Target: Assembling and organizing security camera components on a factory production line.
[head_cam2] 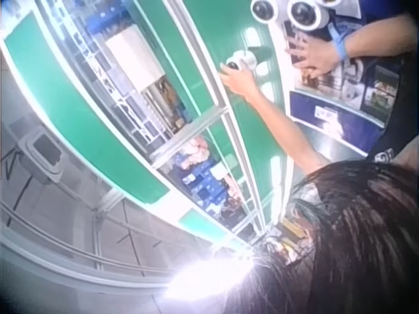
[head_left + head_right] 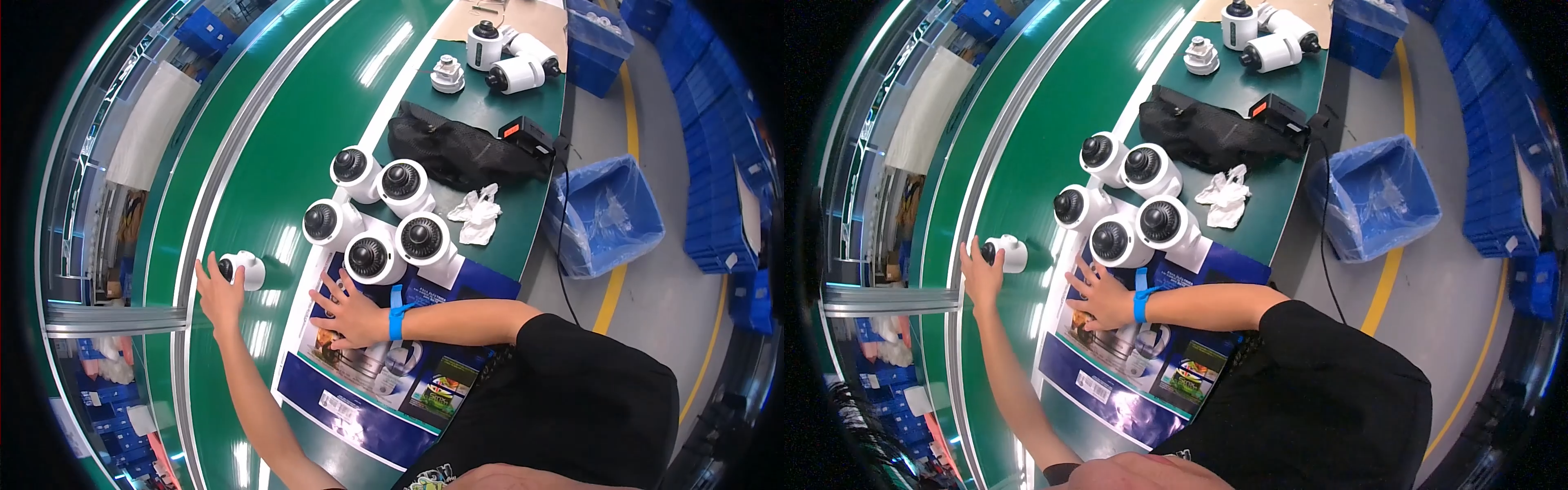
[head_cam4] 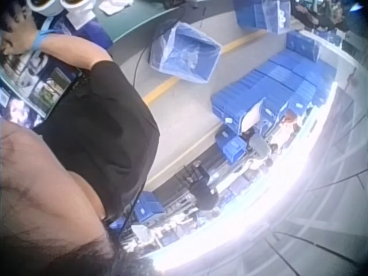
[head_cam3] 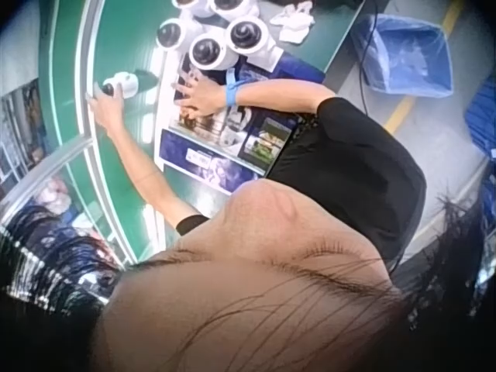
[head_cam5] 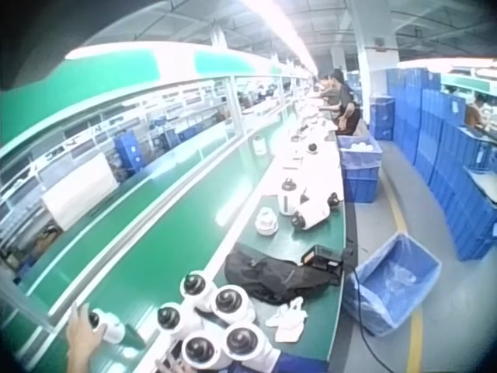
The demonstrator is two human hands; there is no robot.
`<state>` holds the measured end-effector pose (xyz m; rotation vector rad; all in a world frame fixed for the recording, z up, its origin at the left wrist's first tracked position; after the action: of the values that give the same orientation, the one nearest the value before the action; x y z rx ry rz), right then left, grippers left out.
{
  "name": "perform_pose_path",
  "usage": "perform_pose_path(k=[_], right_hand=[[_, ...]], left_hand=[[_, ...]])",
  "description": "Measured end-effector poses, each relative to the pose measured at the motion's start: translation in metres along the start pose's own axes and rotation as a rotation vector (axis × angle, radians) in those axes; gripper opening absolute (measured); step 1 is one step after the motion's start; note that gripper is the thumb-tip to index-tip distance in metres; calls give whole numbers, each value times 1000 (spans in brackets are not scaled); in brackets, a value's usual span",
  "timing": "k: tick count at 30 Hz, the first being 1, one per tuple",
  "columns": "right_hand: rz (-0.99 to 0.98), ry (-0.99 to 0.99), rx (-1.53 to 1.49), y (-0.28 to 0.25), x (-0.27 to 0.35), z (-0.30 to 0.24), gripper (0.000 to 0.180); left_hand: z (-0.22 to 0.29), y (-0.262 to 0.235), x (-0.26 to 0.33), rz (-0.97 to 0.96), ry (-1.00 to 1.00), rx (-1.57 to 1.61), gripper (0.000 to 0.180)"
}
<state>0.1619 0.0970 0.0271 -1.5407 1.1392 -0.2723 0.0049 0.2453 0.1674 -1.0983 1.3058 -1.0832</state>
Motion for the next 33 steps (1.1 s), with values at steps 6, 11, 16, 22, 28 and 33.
perform_pose_path(k=[6, 11, 16, 22, 28, 33], right_hand=[[11, -16, -25, -4, -7, -11, 60], [1, 17, -27, 1, 0, 0, 61], [31, 9, 3, -4, -2, -1, 60], [7, 2, 48, 1, -2, -2, 61], [-4, -12, 63, 0, -2, -3, 60], [8, -17, 65, 0, -5, -6, 60]], left_hand=[[-63, 53, -16, 106, 22, 179, 66], [-41, 69, 2, 330, -17, 167, 60], [-46, 59, 19, 417, 39, 163, 57], [-30, 51, 44, 421, 202, 108, 62], [-19, 41, 72, 341, 331, 66, 65], [-47, 6, 97, 444, 194, 338, 68]])
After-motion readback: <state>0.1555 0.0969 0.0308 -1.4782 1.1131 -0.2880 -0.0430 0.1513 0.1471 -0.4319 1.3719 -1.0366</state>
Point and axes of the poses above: each hand's wrist, its own x-axis away from the middle knuckle, its own y-axis out of the palm, z = x × y, the point moved 6 cm from there along -x, towards the middle knuckle, and after that the axes turned 7 degrees about x, right-handed, at the moved point
